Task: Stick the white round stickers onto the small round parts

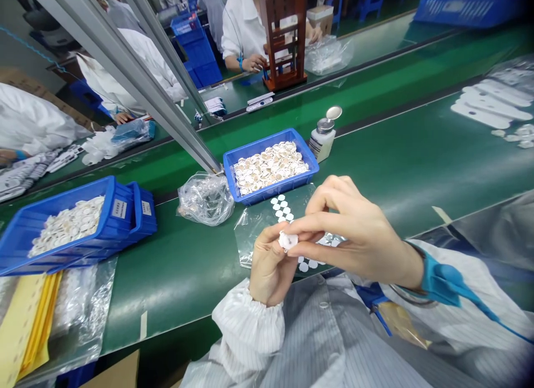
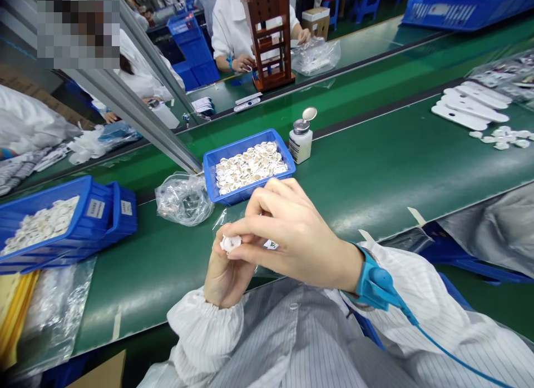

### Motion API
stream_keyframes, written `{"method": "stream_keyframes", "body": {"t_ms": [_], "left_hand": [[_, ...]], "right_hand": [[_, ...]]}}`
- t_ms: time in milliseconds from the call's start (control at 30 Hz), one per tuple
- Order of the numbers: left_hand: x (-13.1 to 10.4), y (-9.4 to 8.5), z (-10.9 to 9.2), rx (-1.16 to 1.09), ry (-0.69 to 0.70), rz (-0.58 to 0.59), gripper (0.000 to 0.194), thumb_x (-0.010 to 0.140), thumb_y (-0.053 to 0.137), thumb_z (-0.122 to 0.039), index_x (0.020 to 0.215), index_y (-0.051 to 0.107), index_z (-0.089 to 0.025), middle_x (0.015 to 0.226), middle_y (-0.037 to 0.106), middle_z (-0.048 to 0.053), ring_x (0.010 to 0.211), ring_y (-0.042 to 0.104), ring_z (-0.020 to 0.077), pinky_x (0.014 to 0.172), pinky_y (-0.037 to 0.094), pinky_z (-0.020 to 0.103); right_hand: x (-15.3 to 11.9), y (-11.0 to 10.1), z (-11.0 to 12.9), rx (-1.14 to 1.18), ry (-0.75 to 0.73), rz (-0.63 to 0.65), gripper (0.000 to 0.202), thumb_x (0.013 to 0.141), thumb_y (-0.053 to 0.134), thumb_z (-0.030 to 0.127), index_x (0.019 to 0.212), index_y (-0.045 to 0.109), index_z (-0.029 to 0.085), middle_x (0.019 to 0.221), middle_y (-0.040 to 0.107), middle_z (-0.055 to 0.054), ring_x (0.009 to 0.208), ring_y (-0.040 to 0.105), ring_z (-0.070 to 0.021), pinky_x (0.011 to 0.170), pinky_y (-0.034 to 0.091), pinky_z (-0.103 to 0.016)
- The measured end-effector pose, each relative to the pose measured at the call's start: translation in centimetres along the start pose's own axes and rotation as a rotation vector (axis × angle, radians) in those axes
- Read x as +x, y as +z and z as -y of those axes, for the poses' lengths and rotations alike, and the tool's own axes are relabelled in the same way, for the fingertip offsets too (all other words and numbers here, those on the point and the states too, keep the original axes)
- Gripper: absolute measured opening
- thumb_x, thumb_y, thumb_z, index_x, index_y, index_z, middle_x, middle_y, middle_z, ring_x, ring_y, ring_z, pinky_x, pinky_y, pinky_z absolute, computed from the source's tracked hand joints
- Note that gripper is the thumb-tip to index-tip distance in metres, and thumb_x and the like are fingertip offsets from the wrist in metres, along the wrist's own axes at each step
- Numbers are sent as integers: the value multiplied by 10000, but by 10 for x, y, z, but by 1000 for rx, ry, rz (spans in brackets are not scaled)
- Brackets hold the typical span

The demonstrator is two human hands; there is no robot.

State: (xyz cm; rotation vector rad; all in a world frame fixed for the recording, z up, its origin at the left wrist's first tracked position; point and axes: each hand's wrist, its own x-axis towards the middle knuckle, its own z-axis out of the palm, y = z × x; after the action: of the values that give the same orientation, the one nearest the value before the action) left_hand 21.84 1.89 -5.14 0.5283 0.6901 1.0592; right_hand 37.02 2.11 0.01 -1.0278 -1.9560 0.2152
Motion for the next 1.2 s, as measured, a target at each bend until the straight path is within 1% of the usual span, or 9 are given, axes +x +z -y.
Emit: {"method": "stream_keyframes", "body": {"t_ms": [367,533,633,733,833,933,1033,1133,1200], "left_hand": [[3,-7,-1,7,22,-22,268,690,835,-394,907,782,-247,874,761,6,879,703,153,927,550,316],[13,-5,-4,59,59,-96,275,734,803,-386,937,773,-202,958,773,39,873,717,148,812,576,213],[29,-3,-2,62,30,-154,224,735,804,-308,911,768,-175,932,776,33,843,722,127,773,570,162],[44,1,7,122,5,-232,162,738,785,-238,875,758,-155,898,780,39,847,733,146,780,574,184],[53,6,20,244,0,-262,192,744,790,-251,893,719,-153,857,782,52,851,742,177,821,569,246],[53,16,32,317,-30,-180,381,763,788,-294,1094,632,-187,904,784,47,896,743,191,861,549,279],[51,32,42,313,-92,-107,515,817,741,-313,1273,521,-220,990,776,51,987,727,196,930,519,295],[51,47,47,296,-204,-67,550,884,655,-369,1367,441,-217,1075,759,89,1009,722,219,987,487,359],[51,51,48,321,-247,-1,523,891,640,-376,1351,467,-197,1140,737,123,1046,708,242,1015,459,401]], "right_hand": [[-3,9,-14,-65,-36,-13,114,877,684,295,940,718,207,718,573,11,746,480,-145,747,357,-332],[-2,20,-24,-142,-34,-49,180,903,640,385,974,714,237,742,594,15,789,473,-153,780,349,-331],[1,24,-34,-243,1,46,187,916,615,389,963,709,235,799,616,5,855,501,-159,832,359,-339],[0,23,-47,-203,158,168,331,823,708,469,1003,674,193,906,654,-6,901,563,-154,855,420,-325],[-9,18,-55,-59,363,162,362,769,756,476,967,653,192,887,687,29,802,630,-107,734,506,-232],[-26,12,-53,-54,454,121,63,897,644,260,918,667,204,866,703,48,753,656,-64,671,514,-145],[-42,3,-57,-51,496,108,189,945,506,101,966,673,188,864,718,54,771,672,-50,670,503,-112],[-50,-22,-80,6,543,135,169,937,545,166,894,708,181,769,714,72,715,675,-60,621,501,-125],[-54,-46,-103,49,611,136,163,922,599,250,849,713,159,740,701,47,680,667,-80,611,521,-170]]}}
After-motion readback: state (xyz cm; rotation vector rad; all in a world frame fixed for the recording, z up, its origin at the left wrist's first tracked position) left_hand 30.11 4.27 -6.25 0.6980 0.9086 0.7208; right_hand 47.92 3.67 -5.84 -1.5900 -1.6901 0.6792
